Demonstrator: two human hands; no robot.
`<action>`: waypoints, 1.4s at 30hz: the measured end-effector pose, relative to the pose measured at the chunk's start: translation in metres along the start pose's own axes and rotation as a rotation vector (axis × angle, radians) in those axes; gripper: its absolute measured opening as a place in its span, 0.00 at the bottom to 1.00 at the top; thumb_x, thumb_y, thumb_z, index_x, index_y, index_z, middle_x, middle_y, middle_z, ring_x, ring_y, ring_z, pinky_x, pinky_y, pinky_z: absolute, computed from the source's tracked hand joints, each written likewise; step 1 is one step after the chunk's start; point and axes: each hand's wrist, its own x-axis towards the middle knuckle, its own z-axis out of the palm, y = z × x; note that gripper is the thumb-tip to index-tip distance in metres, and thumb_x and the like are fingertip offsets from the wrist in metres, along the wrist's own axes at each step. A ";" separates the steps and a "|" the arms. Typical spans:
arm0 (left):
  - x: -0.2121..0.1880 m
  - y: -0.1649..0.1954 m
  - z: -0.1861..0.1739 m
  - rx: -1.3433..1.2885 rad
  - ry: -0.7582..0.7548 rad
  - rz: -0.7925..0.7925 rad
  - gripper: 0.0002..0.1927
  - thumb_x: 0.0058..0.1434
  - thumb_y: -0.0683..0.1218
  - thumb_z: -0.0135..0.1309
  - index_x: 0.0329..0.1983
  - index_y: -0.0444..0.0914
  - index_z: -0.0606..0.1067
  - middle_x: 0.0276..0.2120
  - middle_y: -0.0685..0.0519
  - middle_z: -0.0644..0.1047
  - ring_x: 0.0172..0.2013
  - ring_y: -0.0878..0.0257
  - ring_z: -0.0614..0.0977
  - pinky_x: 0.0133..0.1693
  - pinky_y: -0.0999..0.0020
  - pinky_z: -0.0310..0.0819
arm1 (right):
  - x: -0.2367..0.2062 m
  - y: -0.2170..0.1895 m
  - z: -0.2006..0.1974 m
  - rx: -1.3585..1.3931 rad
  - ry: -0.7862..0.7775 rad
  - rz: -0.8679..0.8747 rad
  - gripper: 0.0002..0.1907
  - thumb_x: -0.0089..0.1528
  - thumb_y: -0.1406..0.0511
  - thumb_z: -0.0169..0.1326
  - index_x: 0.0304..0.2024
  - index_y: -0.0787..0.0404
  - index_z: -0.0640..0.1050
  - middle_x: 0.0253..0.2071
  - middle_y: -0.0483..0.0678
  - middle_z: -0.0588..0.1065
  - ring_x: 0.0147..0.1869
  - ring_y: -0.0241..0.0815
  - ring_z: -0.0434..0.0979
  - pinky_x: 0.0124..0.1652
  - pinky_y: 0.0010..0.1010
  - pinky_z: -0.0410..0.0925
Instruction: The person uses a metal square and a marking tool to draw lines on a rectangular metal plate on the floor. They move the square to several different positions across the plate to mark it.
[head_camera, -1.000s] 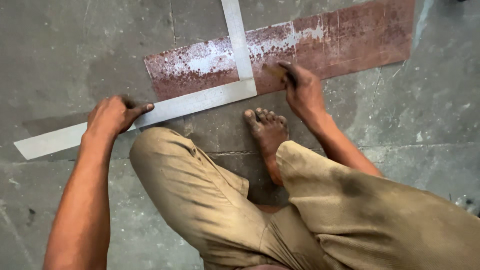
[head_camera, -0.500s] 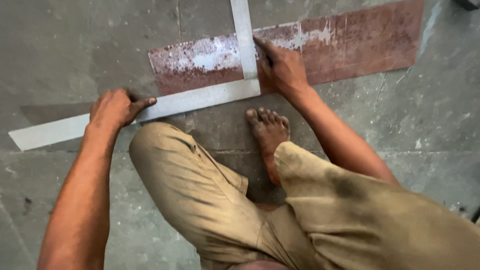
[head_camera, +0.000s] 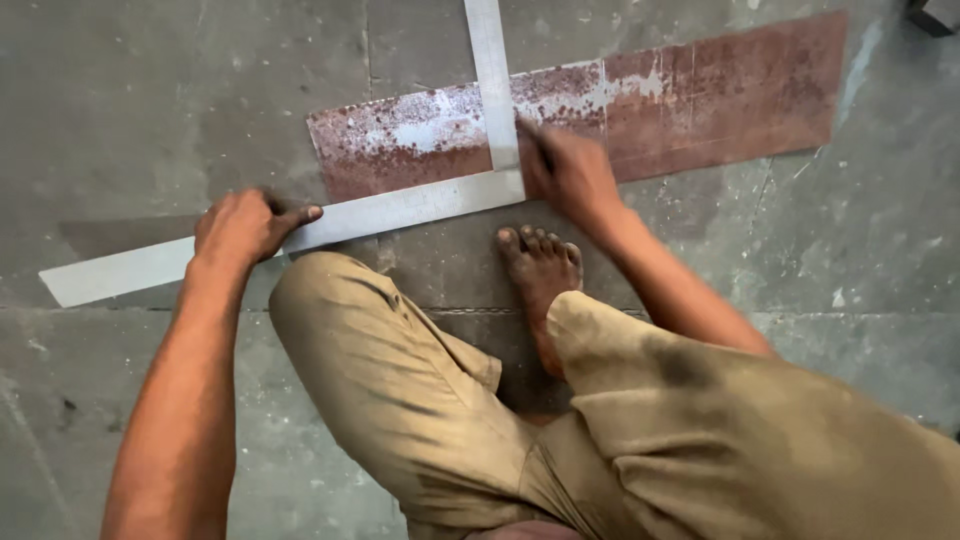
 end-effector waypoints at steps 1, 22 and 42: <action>0.000 0.000 0.000 -0.002 0.000 -0.005 0.31 0.57 0.71 0.60 0.46 0.42 0.85 0.44 0.39 0.83 0.49 0.40 0.82 0.51 0.46 0.73 | -0.025 -0.010 -0.003 0.049 -0.022 0.029 0.25 0.66 0.66 0.54 0.67 0.51 0.73 0.38 0.60 0.77 0.39 0.62 0.78 0.38 0.48 0.72; -0.009 -0.040 -0.001 -0.072 0.000 -0.084 0.36 0.54 0.73 0.62 0.47 0.39 0.85 0.43 0.39 0.83 0.47 0.41 0.83 0.50 0.48 0.74 | -0.030 -0.017 -0.038 0.137 0.125 0.269 0.13 0.69 0.71 0.53 0.55 0.61 0.82 0.45 0.53 0.78 0.40 0.43 0.77 0.40 0.31 0.69; -0.004 -0.037 -0.007 0.011 0.002 -0.057 0.36 0.57 0.74 0.57 0.49 0.41 0.84 0.45 0.37 0.82 0.50 0.38 0.80 0.52 0.46 0.72 | -0.043 -0.027 0.030 -0.174 -0.170 0.032 0.29 0.66 0.59 0.54 0.69 0.49 0.67 0.23 0.59 0.75 0.24 0.65 0.75 0.25 0.54 0.67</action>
